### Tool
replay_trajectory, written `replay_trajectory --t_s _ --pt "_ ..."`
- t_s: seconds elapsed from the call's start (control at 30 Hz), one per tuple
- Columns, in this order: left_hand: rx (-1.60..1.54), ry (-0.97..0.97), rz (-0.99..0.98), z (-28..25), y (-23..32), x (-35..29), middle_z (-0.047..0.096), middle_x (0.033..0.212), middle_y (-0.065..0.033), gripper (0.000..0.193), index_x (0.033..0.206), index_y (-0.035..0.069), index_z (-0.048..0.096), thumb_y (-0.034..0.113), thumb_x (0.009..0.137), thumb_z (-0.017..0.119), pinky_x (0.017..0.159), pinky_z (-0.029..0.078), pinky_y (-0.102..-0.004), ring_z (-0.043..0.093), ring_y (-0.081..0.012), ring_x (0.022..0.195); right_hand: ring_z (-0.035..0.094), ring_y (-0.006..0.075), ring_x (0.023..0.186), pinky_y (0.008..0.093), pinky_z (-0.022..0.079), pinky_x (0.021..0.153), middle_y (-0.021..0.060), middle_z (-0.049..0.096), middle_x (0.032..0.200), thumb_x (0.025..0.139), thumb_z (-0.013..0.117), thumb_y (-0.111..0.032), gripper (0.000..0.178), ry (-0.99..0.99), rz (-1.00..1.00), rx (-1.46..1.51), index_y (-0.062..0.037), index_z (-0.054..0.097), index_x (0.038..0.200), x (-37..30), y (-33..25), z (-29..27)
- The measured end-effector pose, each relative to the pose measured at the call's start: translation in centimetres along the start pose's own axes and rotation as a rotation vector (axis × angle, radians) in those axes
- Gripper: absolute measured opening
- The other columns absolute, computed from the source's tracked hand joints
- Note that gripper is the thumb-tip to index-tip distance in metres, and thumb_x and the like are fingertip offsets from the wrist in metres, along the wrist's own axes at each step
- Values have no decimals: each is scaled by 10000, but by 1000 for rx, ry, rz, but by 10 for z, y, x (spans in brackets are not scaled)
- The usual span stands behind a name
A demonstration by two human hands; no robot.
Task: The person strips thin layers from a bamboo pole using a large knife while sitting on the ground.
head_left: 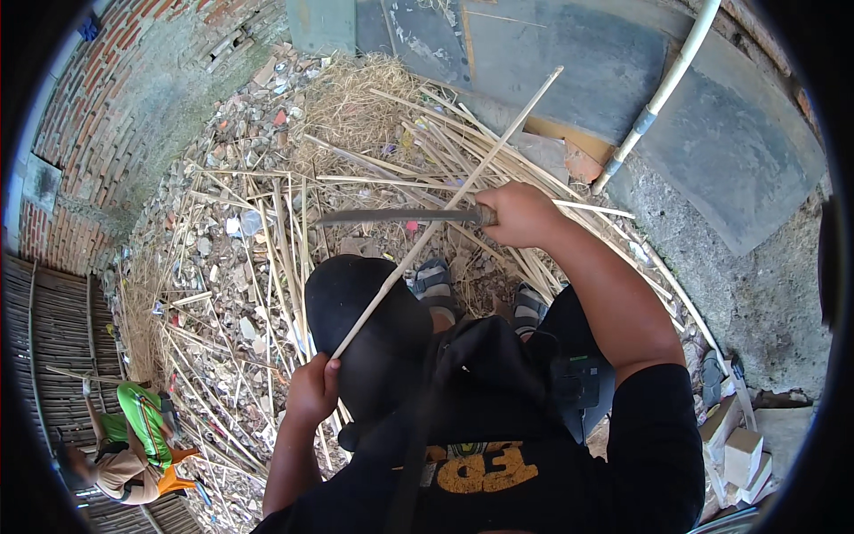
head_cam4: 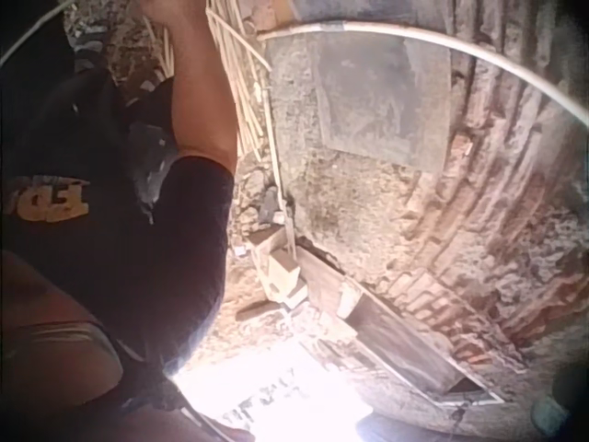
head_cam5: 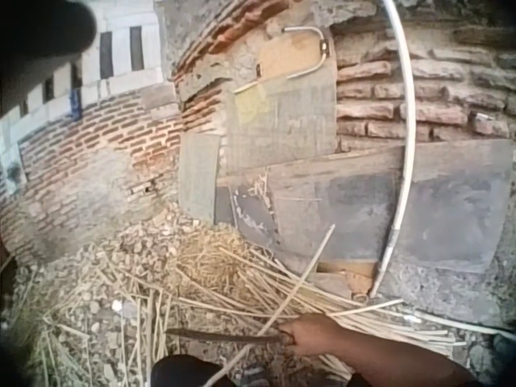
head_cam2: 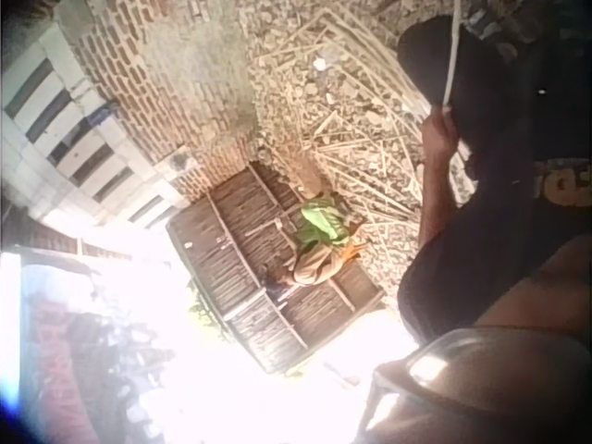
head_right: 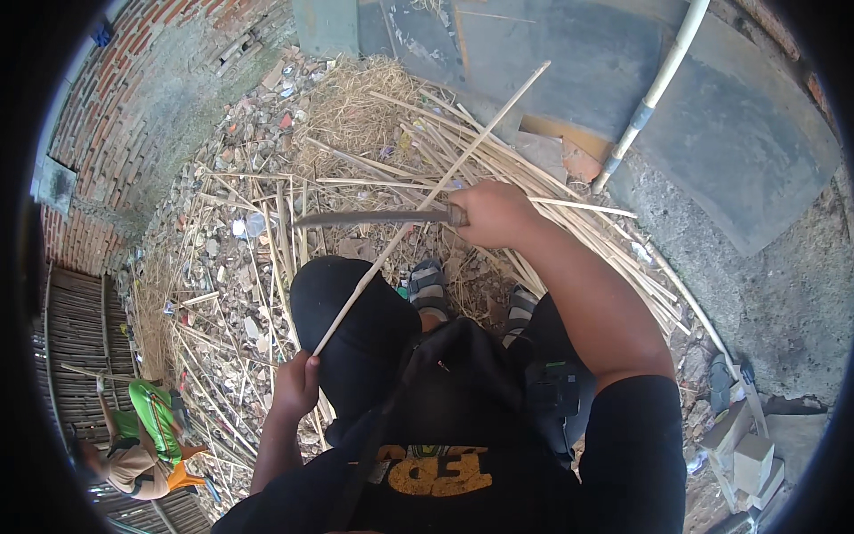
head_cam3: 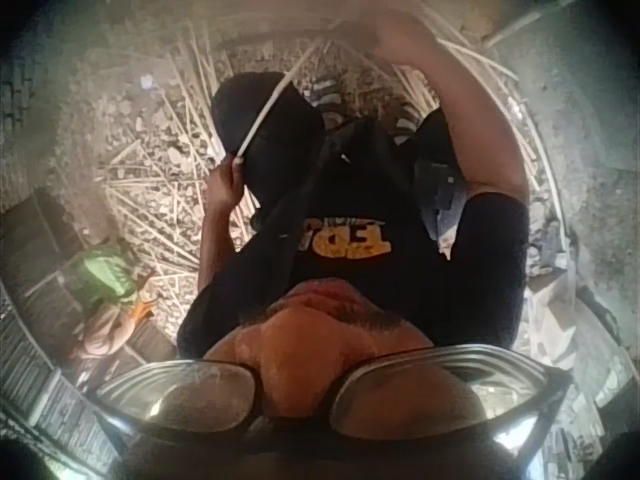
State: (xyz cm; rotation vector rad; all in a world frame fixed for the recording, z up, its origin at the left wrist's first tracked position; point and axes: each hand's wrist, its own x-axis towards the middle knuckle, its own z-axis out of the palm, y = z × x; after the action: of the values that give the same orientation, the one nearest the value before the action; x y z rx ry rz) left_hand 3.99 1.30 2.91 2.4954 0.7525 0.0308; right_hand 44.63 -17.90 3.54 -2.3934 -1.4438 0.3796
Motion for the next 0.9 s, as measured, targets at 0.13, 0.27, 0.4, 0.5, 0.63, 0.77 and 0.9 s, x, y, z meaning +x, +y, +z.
replay_trajectory --t_s 0.13,0.27,0.4,0.5,0.63,0.77,0.9 --pt "-16 -5 -4 1 -3 3 532 616 -256 377 776 19 493 296 1031 497 554 406 -537 555 -504 627 683 354 856 479 540 746 143 690 838 748 709 -234 285 -31 17 24 -131 700 1014 -1 -3 -5" --pt "1 2 -12 -3 6 -1 534 612 -255 367 774 17 503 284 1025 501 554 411 -535 556 -506 623 669 376 774 490 521 699 146 665 741 725 711 -195 195 55 -69 49 -98 651 883 -4 -2 -5" --pt "0 9 -17 -6 10 -1 543 616 -256 363 767 18 502 280 1018 514 565 423 -539 564 -505 628 668 377 762 487 521 695 150 664 739 724 718 -199 189 33 -58 63 -92 650 864 -2 -4 -3" --pt "1 6 14 -5 8 3 552 620 -260 346 791 18 508 280 1017 517 578 432 -547 573 -505 640 662 388 743 482 519 681 160 660 731 728 729 -197 189 84 -77 51 -83 650 855 -6 2 -1" --pt "21 -26 12 -5 2 1 582 648 -270 339 840 18 523 302 1024 500 606 452 -554 594 -504 671 648 406 718 468 510 656 179 646 710 748 757 -210 200 121 -111 98 -79 665 867 -5 3 0" --pt "34 -59 -31 -11 9 -1 607 680 -267 343 864 21 546 319 1024 494 635 467 -558 607 -501 696 647 405 715 461 507 651 184 643 707 766 772 -237 224 116 -110 96 -86 682 905 -4 1 4" --pt "9 -59 -36 -12 8 -3 632 745 -271 344 922 26 585 341 1024 490 681 479 -567 620 -501 750 642 399 699 453 498 634 179 639 692 767 780 -233 228 135 -143 75 -80 672 897 -6 0 1"
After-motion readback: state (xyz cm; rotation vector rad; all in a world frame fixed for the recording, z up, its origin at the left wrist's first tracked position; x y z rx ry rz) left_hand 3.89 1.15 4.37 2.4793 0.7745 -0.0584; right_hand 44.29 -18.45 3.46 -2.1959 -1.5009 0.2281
